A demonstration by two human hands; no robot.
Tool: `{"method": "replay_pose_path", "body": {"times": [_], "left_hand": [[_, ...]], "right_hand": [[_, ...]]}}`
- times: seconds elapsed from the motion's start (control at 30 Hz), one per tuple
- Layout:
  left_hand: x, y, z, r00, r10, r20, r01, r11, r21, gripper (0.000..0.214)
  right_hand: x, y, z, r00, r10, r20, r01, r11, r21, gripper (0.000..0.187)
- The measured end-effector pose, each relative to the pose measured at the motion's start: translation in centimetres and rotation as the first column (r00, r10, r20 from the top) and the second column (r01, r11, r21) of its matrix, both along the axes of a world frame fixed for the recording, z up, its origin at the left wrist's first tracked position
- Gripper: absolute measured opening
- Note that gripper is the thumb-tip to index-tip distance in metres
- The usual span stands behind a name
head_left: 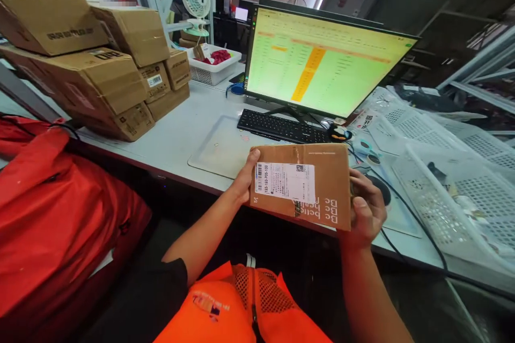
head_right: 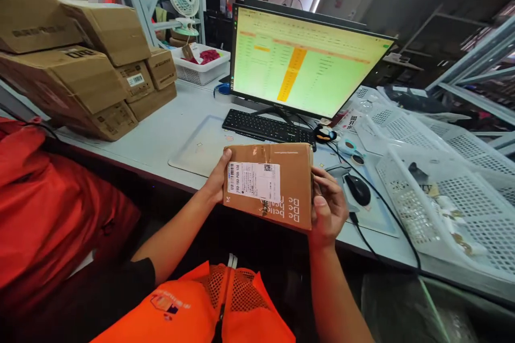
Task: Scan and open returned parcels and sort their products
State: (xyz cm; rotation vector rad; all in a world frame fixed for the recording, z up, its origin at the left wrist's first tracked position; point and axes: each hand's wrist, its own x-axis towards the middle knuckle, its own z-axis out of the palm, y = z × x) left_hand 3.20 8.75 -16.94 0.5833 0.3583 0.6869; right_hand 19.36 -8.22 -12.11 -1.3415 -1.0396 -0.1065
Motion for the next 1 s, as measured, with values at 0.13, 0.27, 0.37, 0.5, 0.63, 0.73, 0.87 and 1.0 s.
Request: {"method": "replay_pose_path", "body": {"times": [0.13, 0.27, 0.37, 0.5, 0.63, 0.73, 0.87, 1.0], "left_hand": [[-2.2, 1.4, 0.2, 0.982, 0.190, -0.022, -0.175, 0.940, 0.293, 0.086], [-3.9, 4.3, -0.6, 0.782, 0.617, 0.089, -0.467, 0.486, 0.739, 0.109], [-3.2, 5.6, -2.6, 0.715, 0.693, 0.092, -0.398, 0.295, 0.869, 0.120], [-1.7, 6.2, -5.1, 0.837, 0.543, -0.067, -0.212, 0.436, 0.875, 0.134], [-1.9, 6.6, -5.9, 0.904, 0.415, -0.106, -0.139, 0.519, 0.843, 0.140], [-2.8, 7.0, -6.1, 0.928, 0.340, -0.152, -0.071, 0.562, 0.824, 0.140], [-3.6, 7.3, -6.3, 0.943, 0.290, -0.162, -0.038, 0.579, 0.815, 0.139], [-3.6, 7.3, -6.0, 0.946, 0.289, -0.144, -0.052, 0.578, 0.814, 0.123]], "right_hand": [[3.7, 0.0, -0.3, 0.991, -0.054, 0.126, 0.072, 0.987, -0.147, 0.039], [11.3, -0.7, -1.3, 0.905, -0.369, 0.214, 0.426, 0.771, -0.473, 0.052], [15.1, -1.0, -2.3, 0.831, -0.471, 0.297, 0.516, 0.453, -0.727, 0.061], [15.9, 0.4, -3.2, 0.829, -0.399, 0.392, 0.497, 0.202, -0.844, 0.078], [15.0, 1.7, -2.6, 0.823, -0.383, 0.420, 0.497, 0.124, -0.859, 0.081], [13.5, 0.5, -1.1, 0.870, -0.235, 0.434, 0.487, 0.265, -0.832, 0.080], [8.7, -3.2, 1.5, 0.918, 0.231, 0.324, 0.156, 0.541, -0.827, 0.074], [2.5, -4.8, 3.3, 0.771, 0.610, 0.182, -0.150, 0.452, -0.880, 0.065]]}}
